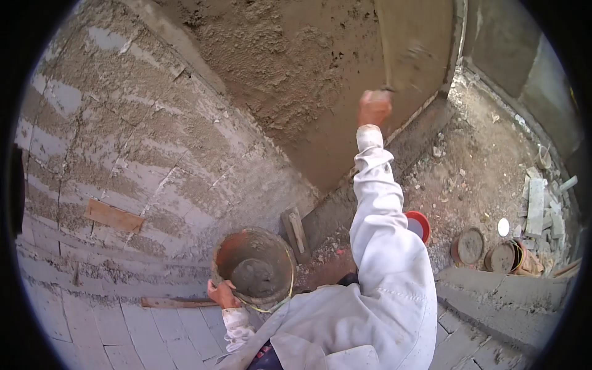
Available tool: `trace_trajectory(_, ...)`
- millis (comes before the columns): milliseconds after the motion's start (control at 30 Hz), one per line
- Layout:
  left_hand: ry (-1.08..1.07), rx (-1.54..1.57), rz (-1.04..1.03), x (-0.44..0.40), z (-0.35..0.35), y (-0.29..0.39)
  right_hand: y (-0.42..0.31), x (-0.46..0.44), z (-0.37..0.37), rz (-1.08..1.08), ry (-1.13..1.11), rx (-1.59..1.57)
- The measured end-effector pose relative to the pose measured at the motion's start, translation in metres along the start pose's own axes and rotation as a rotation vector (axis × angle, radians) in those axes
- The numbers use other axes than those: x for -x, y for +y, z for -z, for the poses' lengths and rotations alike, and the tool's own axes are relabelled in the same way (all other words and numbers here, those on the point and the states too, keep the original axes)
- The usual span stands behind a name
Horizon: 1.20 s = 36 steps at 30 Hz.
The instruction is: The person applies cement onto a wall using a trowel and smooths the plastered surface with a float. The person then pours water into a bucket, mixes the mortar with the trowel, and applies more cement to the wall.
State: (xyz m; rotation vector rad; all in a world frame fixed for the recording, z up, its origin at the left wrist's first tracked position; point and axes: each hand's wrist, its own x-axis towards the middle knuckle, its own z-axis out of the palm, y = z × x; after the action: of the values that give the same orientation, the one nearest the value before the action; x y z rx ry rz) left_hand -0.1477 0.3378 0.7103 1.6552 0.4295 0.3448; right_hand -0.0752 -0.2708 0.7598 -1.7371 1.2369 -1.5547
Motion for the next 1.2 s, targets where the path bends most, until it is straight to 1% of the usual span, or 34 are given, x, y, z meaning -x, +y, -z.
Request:
trace_trajectory(33, -0.005, 0.011, 0.006, 0.003, 0.003, -0.004, 0.022, 0.016, -0.014, 0.014, -0.417, 0.343)
trace_trajectory(67, -0.014, 0.018, 0.010, 0.002, 0.008, -0.008, 0.046, 0.045, -0.030, 0.349, -0.749, 0.469)
trace_trajectory(100, -0.034, 0.037, 0.003, -0.007, 0.004, -0.008, 0.032, 0.088, -0.004, 0.606, -0.946, 0.288)
trace_trajectory(133, -0.053, 0.020, -0.010, -0.008, 0.000, -0.007, 0.000, 0.126, 0.034, 0.596, -1.180, 0.174)
trace_trajectory(167, -0.062, -0.011, -0.011, -0.004, 0.004, -0.007, -0.010, 0.167, 0.057, 0.656, -1.330, 0.007)
trace_trajectory(200, -0.082, -0.030, -0.023, -0.005, 0.003, -0.006, -0.035, 0.199, 0.089, 0.762, -1.469, -0.106)
trace_trajectory(233, -0.120, -0.028, -0.054, -0.008, -0.002, -0.006, -0.047, 0.225, 0.105, 0.838, -1.688, -0.175)
trace_trajectory(300, -0.192, -0.042, -0.104, -0.004, 0.004, -0.011, -0.055, 0.276, 0.131, 0.483, -2.102, -0.171)
trace_trajectory(400, -0.350, -0.204, -0.269, 0.004, 0.019, -0.001, -0.070, 0.346, 0.137, 0.352, -2.275, 0.003)
trace_trajectory(467, -0.347, -0.136, -0.521, 0.016, 0.018, 0.007, -0.064, 0.393, 0.143, 0.030, -2.242, 0.085)
trace_trajectory(500, -0.440, -0.125, -0.514, 0.026, 0.021, 0.020, -0.057, 0.418, 0.150, -0.135, -2.218, 0.125)
trace_trajectory(533, -0.532, -0.115, -0.509, 0.031, 0.025, 0.028, -0.051, 0.443, 0.161, -0.383, -2.238, 0.090)
trace_trajectory(567, -0.606, -0.103, -0.538, 0.030, 0.029, 0.023, -0.042, 0.461, 0.166, -0.854, -2.356, -0.056)
trace_trajectory(600, -0.625, -0.066, -0.566, 0.028, 0.031, 0.017, -0.029, 0.476, 0.172, -1.359, -2.398, -0.207)
trace_trajectory(633, -0.642, -0.091, -0.571, 0.028, 0.034, 0.017, -0.019, 0.489, 0.183, -1.897, -2.344, -0.360)
trace_trajectory(700, -0.665, -0.128, -0.551, 0.021, 0.040, 0.017, -0.024, 0.470, 0.213, -2.303, -2.183, -0.683)
trace_trajectory(733, -0.640, -0.053, -0.539, 0.019, 0.039, 0.020, -0.027, 0.463, 0.230, -2.273, -2.130, -0.771)
trace_trajectory(767, -0.584, -0.053, -0.513, 0.012, 0.038, 0.017, -0.030, 0.451, 0.239, -2.225, -2.079, -0.862)
trace_trajectory(833, -0.491, -0.030, -0.469, 0.000, 0.031, 0.014, -0.042, 0.425, 0.257, -2.325, -1.952, -1.126)
trace_trajectory(867, -0.479, 0.047, -0.351, -0.007, 0.025, 0.008, -0.043, 0.414, 0.261, -2.290, -1.930, -1.160)
trace_trajectory(967, -0.423, 0.160, -0.127, -0.010, 0.004, 0.010, -0.048, 0.368, 0.253, -2.112, -1.868, -1.308)
trace_trajectory(1000, -0.371, 0.043, -0.169, -0.012, -0.003, 0.006, -0.050, 0.349, 0.247, -2.051, -1.852, -1.363)
trace_trajectory(1067, -0.313, 0.051, -0.130, -0.007, -0.018, 0.010, -0.047, 0.311, 0.234, -1.928, -1.806, -1.476)
trace_trajectory(1167, -0.227, -0.003, -0.101, -0.002, -0.034, 0.004, -0.062, 0.236, 0.225, -1.498, -1.635, -1.619)
trace_trajectory(1200, -0.188, 0.001, -0.101, -0.005, -0.039, -0.004, -0.061, 0.214, 0.218, -1.270, -1.594, -1.665)
